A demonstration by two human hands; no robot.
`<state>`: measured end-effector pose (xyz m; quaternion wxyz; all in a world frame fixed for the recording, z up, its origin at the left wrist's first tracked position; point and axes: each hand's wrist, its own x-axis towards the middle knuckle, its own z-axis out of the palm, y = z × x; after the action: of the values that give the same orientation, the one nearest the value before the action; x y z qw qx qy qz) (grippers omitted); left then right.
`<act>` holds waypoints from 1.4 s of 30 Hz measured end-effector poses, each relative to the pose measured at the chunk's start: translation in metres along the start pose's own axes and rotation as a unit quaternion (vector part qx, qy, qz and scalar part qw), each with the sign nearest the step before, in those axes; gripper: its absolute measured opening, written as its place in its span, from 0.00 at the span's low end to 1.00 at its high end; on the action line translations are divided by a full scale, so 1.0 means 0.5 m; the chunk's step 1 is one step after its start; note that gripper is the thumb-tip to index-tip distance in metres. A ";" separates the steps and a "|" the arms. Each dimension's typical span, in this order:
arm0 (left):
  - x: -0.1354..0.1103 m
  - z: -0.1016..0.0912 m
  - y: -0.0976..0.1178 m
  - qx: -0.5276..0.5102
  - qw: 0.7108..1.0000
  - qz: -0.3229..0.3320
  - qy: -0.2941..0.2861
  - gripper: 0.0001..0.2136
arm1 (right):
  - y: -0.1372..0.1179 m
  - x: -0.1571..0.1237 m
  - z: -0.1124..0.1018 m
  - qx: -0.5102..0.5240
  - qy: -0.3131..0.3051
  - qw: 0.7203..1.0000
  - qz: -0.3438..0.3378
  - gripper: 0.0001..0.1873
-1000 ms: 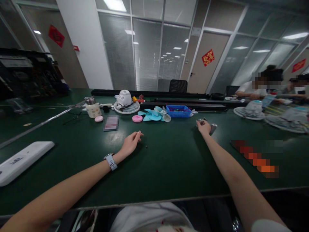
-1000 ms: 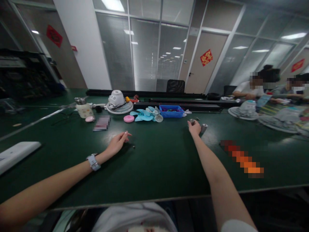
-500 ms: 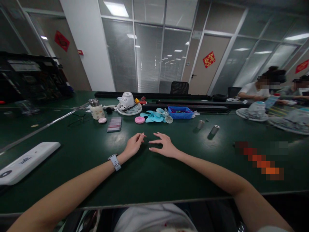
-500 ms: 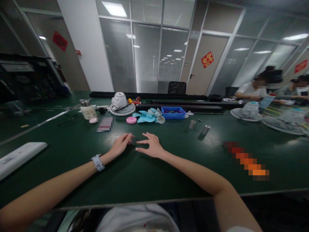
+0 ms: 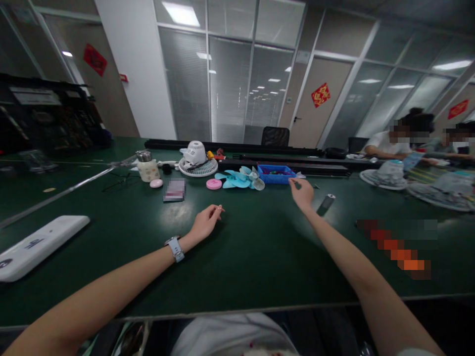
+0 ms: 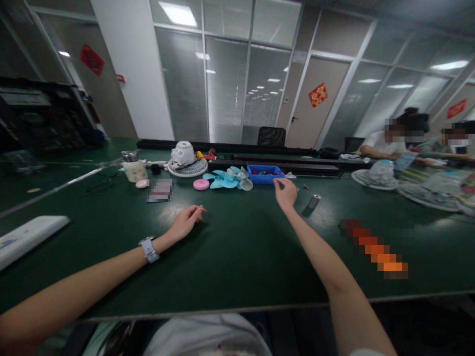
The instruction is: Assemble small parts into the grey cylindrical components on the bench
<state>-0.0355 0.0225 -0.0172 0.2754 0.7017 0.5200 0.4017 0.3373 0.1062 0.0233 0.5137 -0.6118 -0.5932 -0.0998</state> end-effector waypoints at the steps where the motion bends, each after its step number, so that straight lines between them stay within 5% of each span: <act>1: 0.000 0.000 0.000 0.001 1.000 0.000 -0.001 0.25 | 0.034 0.022 -0.010 -0.040 0.023 0.998 0.042 0.20; 6: -0.001 -0.002 -0.002 0.009 1.000 -0.003 -0.002 0.25 | 0.135 0.049 -0.035 -0.150 0.021 0.969 0.196 0.20; 17: -0.003 -0.002 -0.001 0.008 1.000 -0.004 -0.013 0.24 | 0.163 0.034 -0.019 -0.187 0.011 0.958 0.217 0.21; 23: -0.004 -0.001 0.001 0.008 1.000 -0.003 -0.011 0.23 | 0.192 0.019 -0.011 -0.142 -0.045 0.964 0.222 0.30; 27: -0.004 -0.001 0.002 0.014 1.000 0.003 -0.006 0.22 | 0.193 0.021 -0.012 -0.140 -0.045 0.961 0.237 0.24; 31: -0.006 -0.001 0.005 0.010 1.000 0.008 0.002 0.20 | 0.130 0.010 0.004 -0.100 -0.035 0.974 0.201 0.24; 34: -0.012 -0.004 0.017 0.007 0.999 0.031 -0.006 0.19 | 0.035 -0.033 0.032 0.045 -0.098 0.986 0.125 0.24; 38: -0.023 -0.005 0.053 -0.005 0.997 0.070 -0.031 0.20 | -0.113 -0.130 0.056 0.242 -0.252 0.934 0.070 0.23; 42: -0.034 -0.003 0.083 0.001 0.994 0.101 -0.037 0.21 | -0.221 -0.214 0.032 0.295 -0.352 0.888 0.029 0.22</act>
<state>-0.0180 -0.0062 0.0122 0.2522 0.7655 0.4358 0.4007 0.2084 0.0259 -0.0060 0.4303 -0.4440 -0.7195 0.3162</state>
